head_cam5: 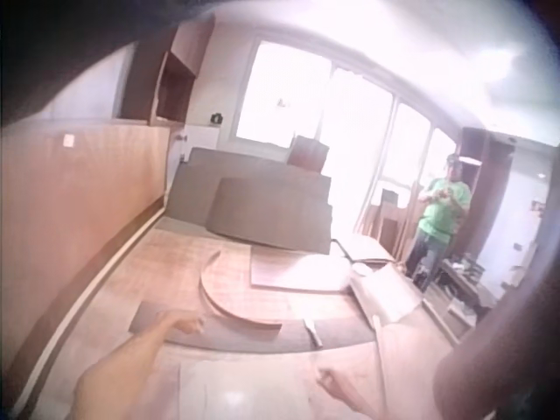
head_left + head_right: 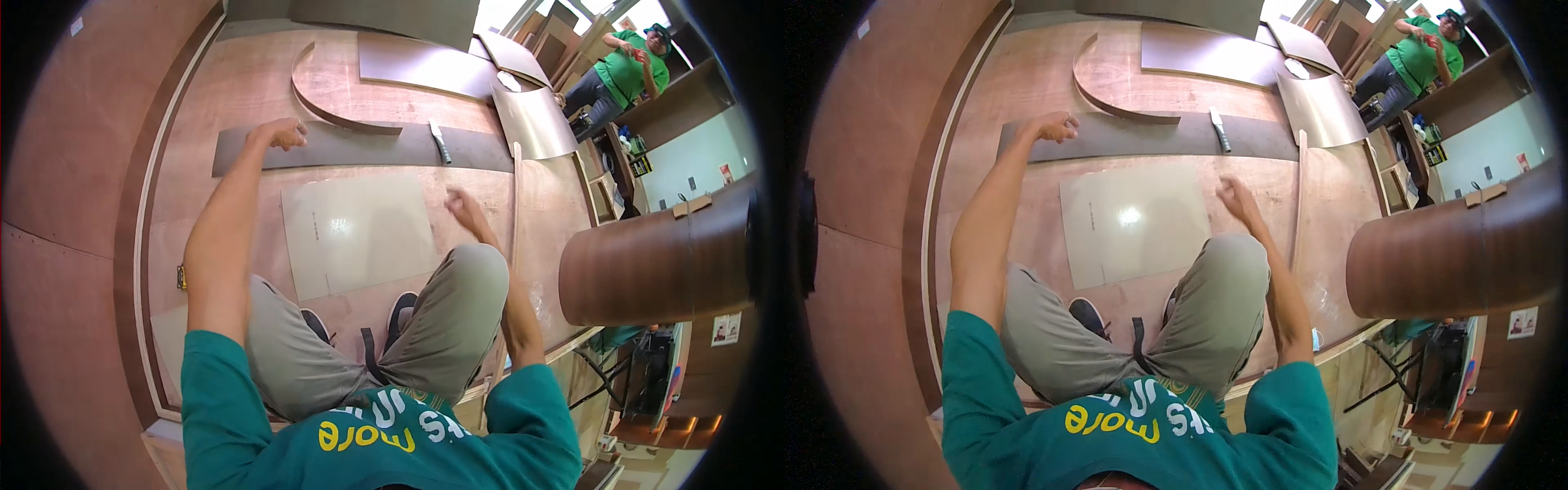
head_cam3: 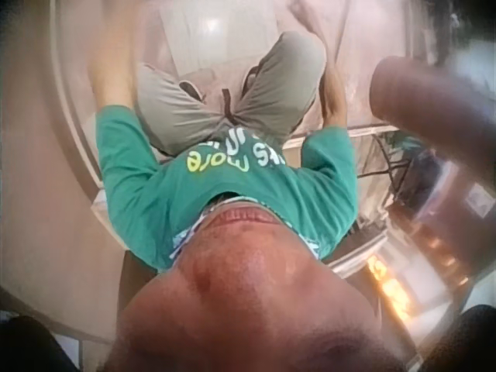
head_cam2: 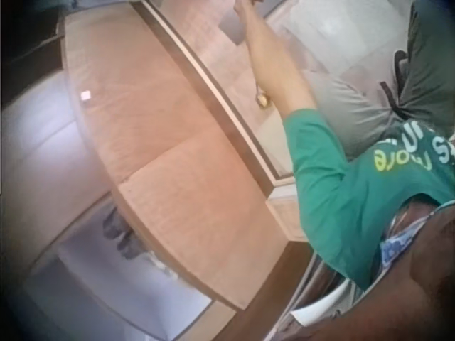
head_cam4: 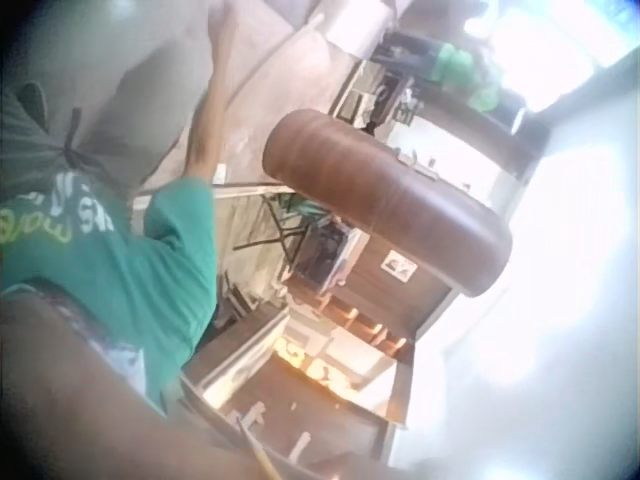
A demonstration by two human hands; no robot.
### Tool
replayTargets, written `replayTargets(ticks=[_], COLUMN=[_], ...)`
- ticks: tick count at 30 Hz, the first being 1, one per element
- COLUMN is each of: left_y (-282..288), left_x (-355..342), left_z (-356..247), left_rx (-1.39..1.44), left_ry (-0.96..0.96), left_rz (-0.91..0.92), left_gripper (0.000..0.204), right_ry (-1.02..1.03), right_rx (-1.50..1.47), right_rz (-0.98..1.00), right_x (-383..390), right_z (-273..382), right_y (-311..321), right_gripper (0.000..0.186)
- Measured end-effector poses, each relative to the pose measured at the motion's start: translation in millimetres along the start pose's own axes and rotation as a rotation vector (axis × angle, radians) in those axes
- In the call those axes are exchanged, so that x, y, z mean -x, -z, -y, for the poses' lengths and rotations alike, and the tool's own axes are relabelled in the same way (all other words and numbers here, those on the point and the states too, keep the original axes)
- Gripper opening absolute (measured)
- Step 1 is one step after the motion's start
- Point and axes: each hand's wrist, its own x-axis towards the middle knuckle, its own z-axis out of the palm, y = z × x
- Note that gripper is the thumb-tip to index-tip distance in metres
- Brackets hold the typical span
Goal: The person measures a tile with a tape measure, aligns a wooden guide over it, and cuts the tile using a utility knife.
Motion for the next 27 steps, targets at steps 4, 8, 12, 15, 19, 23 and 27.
replayTargets(ticks=[4, 8, 12, 15, 19, 23, 27], left_y=[1, -14, -17, -31, -16, -25, -26], left_x=[-3, -36, -34, -47, -37, -37, -34], left_z=[4, 3, 26, -5, 34, 33, 42], left_rx=[-0.065, 0.081, -0.011, 0.086, 0.135, 0.053, 0.074], left_ry=[0.085, -0.101, -0.022, 0.037, 0.018, 0.102, 0.079], left_rz=[0.055, 0.056, 0.092, 0.125, 0.066, 0.164, 0.149], left_gripper=[0.061, 0.062, 0.059, 0.054, 0.050, 0.054, 0.054], right_ry=[-0.375, -0.524, -0.551, -0.608, -0.617, -0.661, -0.647], right_rx=[0.088, 0.042, 0.013, -0.007, -0.054, -0.063, -0.106], right_rz=[0.054, 0.034, -0.031, -0.097, -0.148, -0.184, -0.229], right_x=[120, 182, 173, 187, 182, 199, 197], right_z=[-72, -88, -65, -73, -55, -59, -42], right_y=[-70, -121, -131, -118, -114, -110, -107], right_gripper=[0.049, 0.050, 0.051, 0.051, 0.052, 0.052, 0.053])
